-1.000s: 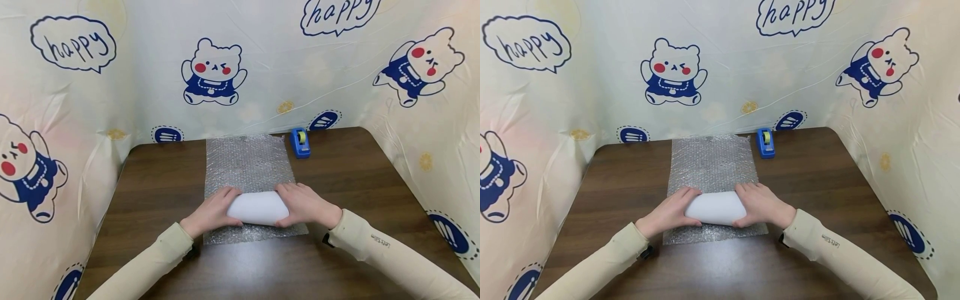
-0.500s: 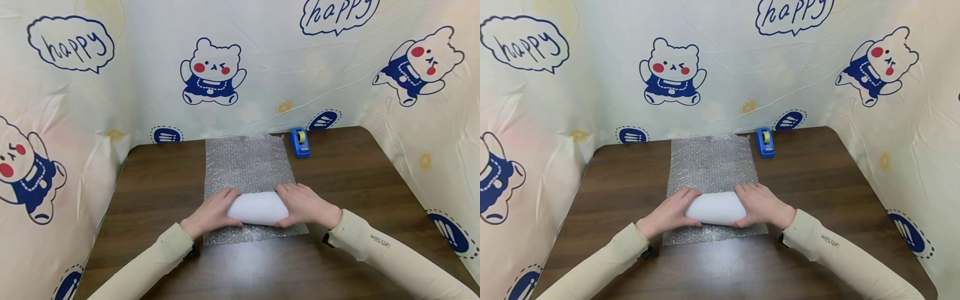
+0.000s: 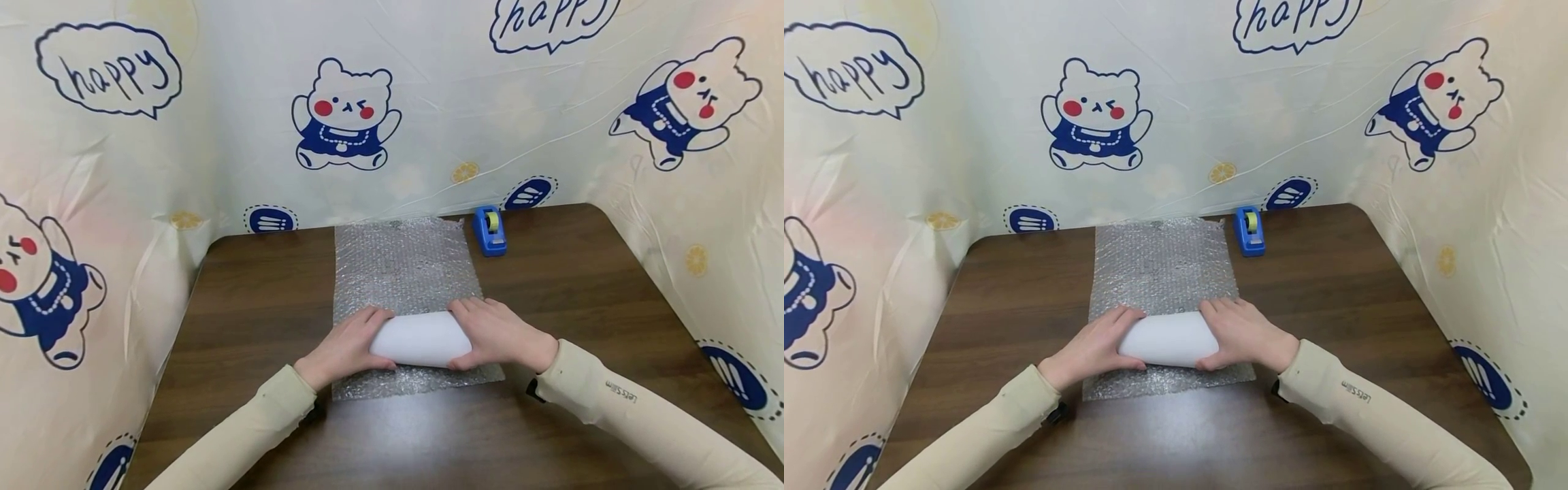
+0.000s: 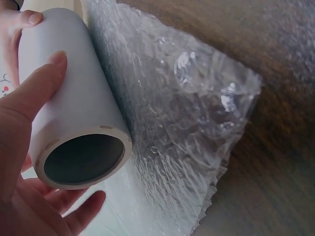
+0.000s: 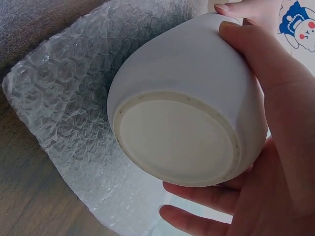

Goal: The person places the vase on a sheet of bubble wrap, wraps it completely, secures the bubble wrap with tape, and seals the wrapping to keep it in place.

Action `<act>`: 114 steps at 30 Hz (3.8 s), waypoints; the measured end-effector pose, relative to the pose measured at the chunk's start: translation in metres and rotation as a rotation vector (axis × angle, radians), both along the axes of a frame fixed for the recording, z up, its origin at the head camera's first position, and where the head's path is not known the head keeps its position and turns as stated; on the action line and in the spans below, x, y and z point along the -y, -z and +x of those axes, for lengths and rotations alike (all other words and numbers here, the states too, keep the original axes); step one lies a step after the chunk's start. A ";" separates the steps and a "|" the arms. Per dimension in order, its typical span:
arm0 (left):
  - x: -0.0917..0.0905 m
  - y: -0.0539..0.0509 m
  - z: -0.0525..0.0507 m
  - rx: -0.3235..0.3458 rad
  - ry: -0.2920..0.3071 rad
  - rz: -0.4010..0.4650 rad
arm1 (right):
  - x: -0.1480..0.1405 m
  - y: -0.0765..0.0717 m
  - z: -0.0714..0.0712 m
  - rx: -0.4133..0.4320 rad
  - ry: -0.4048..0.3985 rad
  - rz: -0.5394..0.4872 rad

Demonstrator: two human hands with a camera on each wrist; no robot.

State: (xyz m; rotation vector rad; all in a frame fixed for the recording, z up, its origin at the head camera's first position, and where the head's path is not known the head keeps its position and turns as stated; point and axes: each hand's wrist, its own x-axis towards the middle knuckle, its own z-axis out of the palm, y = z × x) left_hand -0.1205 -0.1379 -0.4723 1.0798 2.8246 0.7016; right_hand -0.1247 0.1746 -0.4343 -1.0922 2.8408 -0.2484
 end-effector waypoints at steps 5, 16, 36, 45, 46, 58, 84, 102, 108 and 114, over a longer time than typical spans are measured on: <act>0.002 0.000 0.000 -0.015 -0.007 -0.020 | 0.001 -0.001 0.000 0.017 0.005 -0.009; 0.012 -0.010 0.002 -0.263 0.057 0.051 | -0.002 -0.001 -0.003 0.064 0.002 -0.015; 0.003 -0.003 0.030 -0.391 0.462 -0.257 | 0.000 -0.001 -0.004 0.087 0.002 -0.032; 0.006 0.007 0.033 -0.422 0.449 -0.235 | 0.000 0.002 -0.002 0.052 -0.003 -0.019; 0.006 0.008 0.033 -0.418 0.449 -0.229 | 0.000 0.002 -0.002 0.049 -0.002 -0.021; 0.008 -0.002 0.031 -0.433 0.423 -0.203 | 0.000 0.002 -0.002 0.050 0.008 -0.024; 0.008 -0.014 0.018 -0.666 0.359 -0.094 | -0.001 0.000 -0.002 0.029 -0.029 -0.049; 0.006 -0.017 0.017 -0.552 0.311 -0.136 | 0.026 0.004 0.017 -0.263 -0.151 0.043; 0.005 -0.018 0.016 -0.558 0.306 -0.132 | 0.049 0.008 0.029 -0.477 -0.071 0.124; 0.004 -0.019 0.015 -0.559 0.306 -0.130 | 0.066 0.011 0.032 -0.625 -0.018 0.128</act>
